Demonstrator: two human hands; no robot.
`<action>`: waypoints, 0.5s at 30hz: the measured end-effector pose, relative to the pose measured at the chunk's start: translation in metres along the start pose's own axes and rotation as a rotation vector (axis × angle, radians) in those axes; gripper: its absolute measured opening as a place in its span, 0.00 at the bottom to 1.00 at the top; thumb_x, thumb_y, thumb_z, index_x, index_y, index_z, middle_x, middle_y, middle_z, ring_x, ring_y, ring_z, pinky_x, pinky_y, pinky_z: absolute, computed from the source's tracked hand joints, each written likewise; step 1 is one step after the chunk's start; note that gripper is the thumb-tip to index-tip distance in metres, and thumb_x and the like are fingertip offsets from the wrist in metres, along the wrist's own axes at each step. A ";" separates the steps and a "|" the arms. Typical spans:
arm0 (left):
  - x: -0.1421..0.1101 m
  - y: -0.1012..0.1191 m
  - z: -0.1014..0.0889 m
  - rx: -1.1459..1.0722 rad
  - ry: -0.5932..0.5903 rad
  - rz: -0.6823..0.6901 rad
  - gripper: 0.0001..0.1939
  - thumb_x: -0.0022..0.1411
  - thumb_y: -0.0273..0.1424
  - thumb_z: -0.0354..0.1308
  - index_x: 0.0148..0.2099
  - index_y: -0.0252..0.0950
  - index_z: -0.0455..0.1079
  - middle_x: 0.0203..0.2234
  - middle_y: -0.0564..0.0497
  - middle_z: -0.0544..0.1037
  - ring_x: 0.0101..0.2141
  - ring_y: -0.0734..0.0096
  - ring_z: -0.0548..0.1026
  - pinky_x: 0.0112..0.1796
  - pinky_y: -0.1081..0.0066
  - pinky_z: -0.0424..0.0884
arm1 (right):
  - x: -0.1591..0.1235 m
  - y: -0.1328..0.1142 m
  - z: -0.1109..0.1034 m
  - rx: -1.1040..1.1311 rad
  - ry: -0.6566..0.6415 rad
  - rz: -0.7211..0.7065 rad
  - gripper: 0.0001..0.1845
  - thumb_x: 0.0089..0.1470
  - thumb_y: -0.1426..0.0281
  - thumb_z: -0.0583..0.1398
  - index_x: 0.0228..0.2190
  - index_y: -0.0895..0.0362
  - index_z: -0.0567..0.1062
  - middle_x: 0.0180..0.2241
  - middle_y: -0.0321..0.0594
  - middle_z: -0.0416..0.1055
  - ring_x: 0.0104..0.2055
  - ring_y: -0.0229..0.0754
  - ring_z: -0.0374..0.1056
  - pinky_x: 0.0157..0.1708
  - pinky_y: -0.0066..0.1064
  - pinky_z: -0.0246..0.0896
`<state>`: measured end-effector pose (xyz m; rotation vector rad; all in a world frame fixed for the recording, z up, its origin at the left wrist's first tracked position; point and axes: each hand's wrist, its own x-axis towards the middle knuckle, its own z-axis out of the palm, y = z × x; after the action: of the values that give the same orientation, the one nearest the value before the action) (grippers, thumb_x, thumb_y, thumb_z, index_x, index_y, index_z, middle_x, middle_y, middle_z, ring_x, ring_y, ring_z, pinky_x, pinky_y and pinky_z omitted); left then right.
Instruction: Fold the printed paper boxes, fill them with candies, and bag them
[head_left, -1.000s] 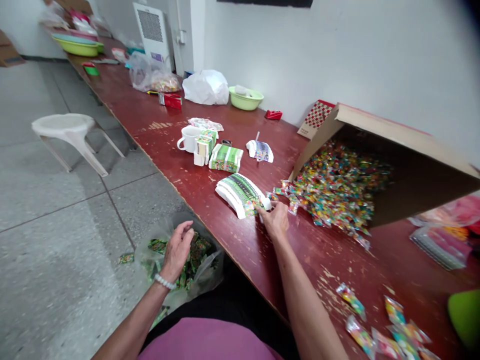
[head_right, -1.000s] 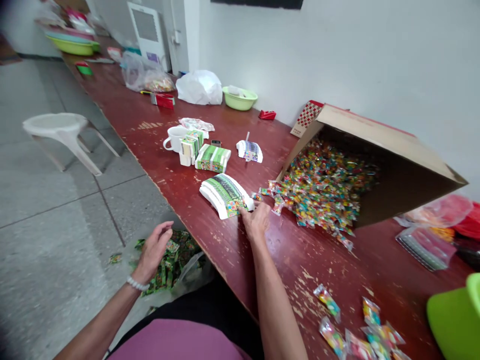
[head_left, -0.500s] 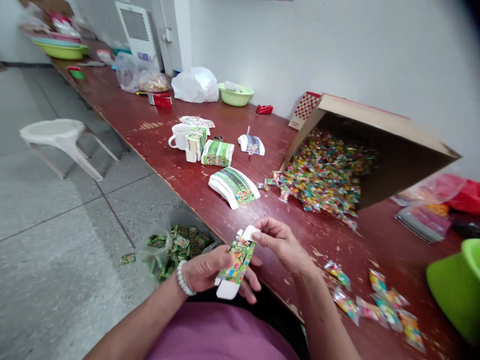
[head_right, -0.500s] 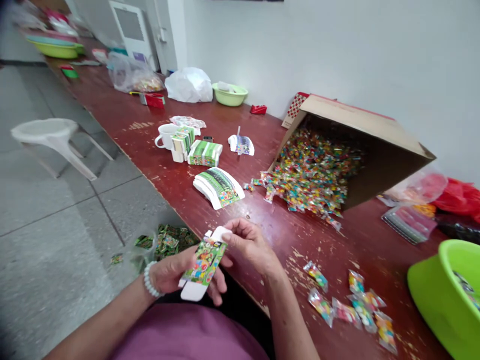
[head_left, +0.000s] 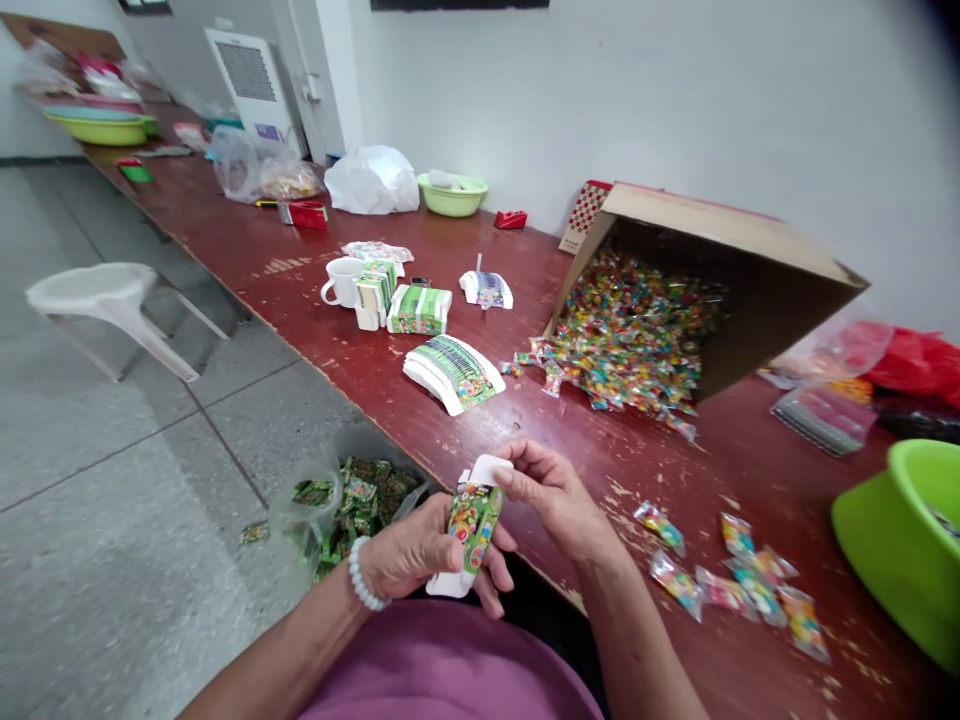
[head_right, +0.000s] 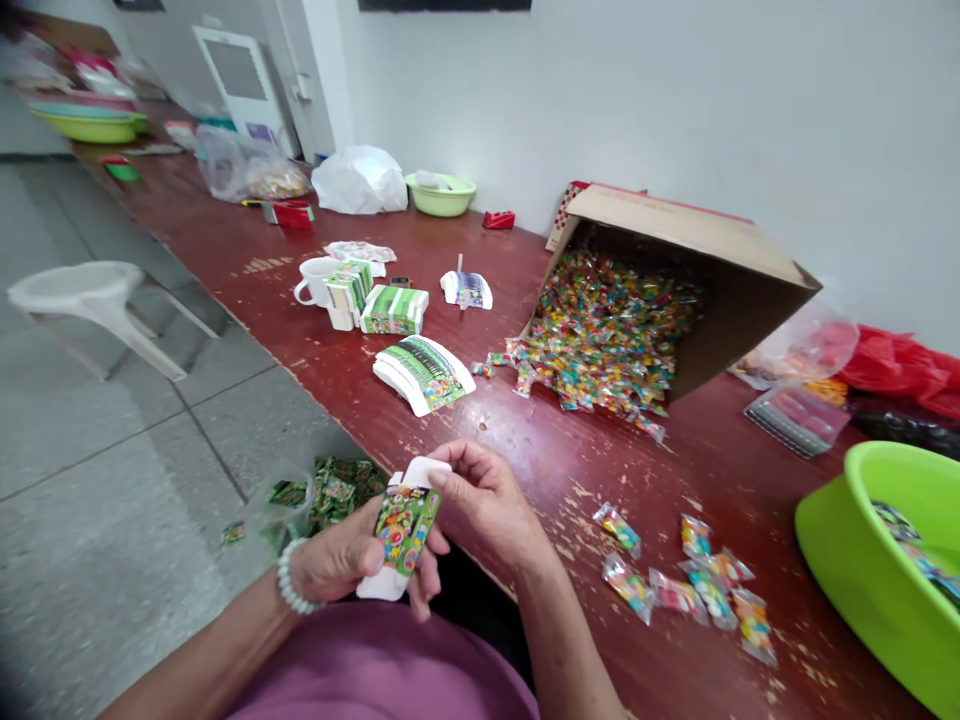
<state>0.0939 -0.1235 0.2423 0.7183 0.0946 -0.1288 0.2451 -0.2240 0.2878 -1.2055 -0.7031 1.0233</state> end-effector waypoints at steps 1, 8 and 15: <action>0.000 0.000 0.001 0.014 0.006 -0.004 0.33 0.41 0.45 0.76 0.45 0.28 0.77 0.33 0.39 0.84 0.30 0.56 0.83 0.35 0.64 0.78 | -0.001 0.000 0.000 -0.002 -0.001 -0.005 0.15 0.50 0.58 0.69 0.31 0.56 0.75 0.28 0.37 0.75 0.29 0.38 0.68 0.30 0.29 0.65; 0.001 0.007 0.010 0.126 0.071 0.031 0.38 0.42 0.52 0.73 0.50 0.32 0.76 0.40 0.39 0.81 0.34 0.55 0.82 0.37 0.64 0.75 | -0.012 0.004 -0.003 -0.440 0.224 -0.356 0.12 0.56 0.66 0.63 0.43 0.52 0.73 0.38 0.39 0.70 0.38 0.42 0.67 0.39 0.34 0.65; 0.002 0.008 0.010 0.430 0.111 0.094 0.32 0.48 0.57 0.65 0.32 0.28 0.78 0.23 0.46 0.77 0.26 0.68 0.74 0.34 0.70 0.68 | -0.027 -0.004 0.004 -1.012 0.062 -0.543 0.08 0.54 0.73 0.63 0.39 0.54 0.74 0.37 0.42 0.69 0.41 0.47 0.66 0.41 0.40 0.64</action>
<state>0.0979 -0.1243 0.2542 1.1573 0.1411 -0.0183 0.2311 -0.2471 0.2946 -1.7309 -1.4876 0.1201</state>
